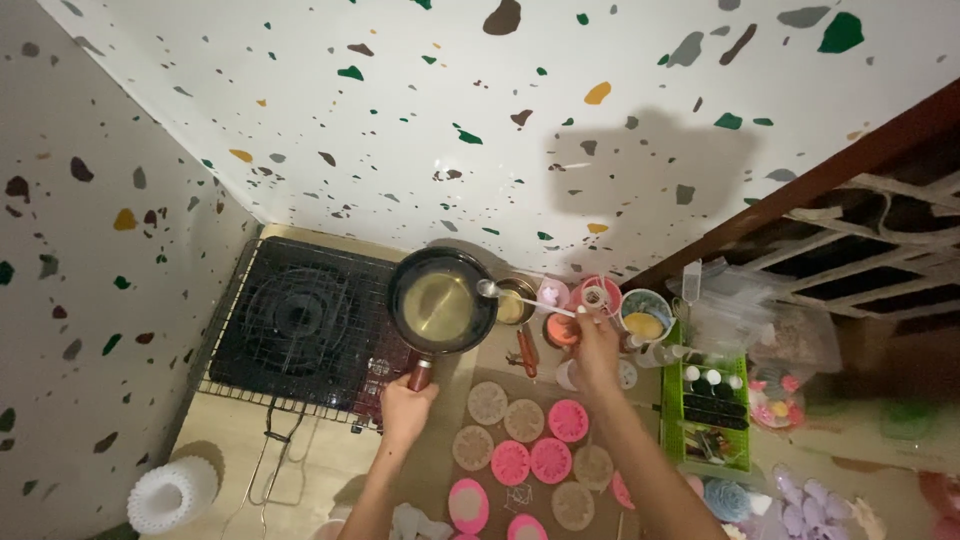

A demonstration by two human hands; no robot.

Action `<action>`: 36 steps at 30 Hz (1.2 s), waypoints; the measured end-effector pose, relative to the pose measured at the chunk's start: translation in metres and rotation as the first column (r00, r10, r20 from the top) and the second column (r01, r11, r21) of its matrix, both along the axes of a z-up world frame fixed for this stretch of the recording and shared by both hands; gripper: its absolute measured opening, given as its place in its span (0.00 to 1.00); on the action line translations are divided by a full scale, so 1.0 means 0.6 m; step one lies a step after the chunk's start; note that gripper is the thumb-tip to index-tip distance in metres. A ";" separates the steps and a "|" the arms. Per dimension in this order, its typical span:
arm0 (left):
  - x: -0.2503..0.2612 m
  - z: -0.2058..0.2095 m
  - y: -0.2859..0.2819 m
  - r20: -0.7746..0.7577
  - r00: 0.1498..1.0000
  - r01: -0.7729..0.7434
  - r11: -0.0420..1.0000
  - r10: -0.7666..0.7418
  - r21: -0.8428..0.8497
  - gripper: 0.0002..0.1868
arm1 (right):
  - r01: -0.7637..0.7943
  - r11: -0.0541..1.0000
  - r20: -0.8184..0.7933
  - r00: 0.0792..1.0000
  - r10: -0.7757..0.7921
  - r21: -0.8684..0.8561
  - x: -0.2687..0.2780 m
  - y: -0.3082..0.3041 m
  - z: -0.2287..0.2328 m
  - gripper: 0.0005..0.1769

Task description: Melting wax and pouring it into silicone molds to create candles.

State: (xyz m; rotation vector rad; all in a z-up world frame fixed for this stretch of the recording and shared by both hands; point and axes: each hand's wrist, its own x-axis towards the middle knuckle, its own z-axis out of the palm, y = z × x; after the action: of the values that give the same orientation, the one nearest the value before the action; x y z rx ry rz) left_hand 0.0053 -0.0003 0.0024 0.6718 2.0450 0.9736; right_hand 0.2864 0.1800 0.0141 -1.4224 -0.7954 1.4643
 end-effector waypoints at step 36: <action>-0.065 0.018 -0.083 0.074 0.994 -0.079 0.996 0.076 0.042 0.10 | -0.580 0.743 0.842 0.538 0.043 0.334 -0.091 -0.043 -0.012 0.14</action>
State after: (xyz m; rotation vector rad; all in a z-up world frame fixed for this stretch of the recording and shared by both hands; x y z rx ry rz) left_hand -0.0335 -0.0500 0.0132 0.5761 2.0038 1.0758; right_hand 0.2317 0.1541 0.0070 -1.4269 -2.0143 0.5910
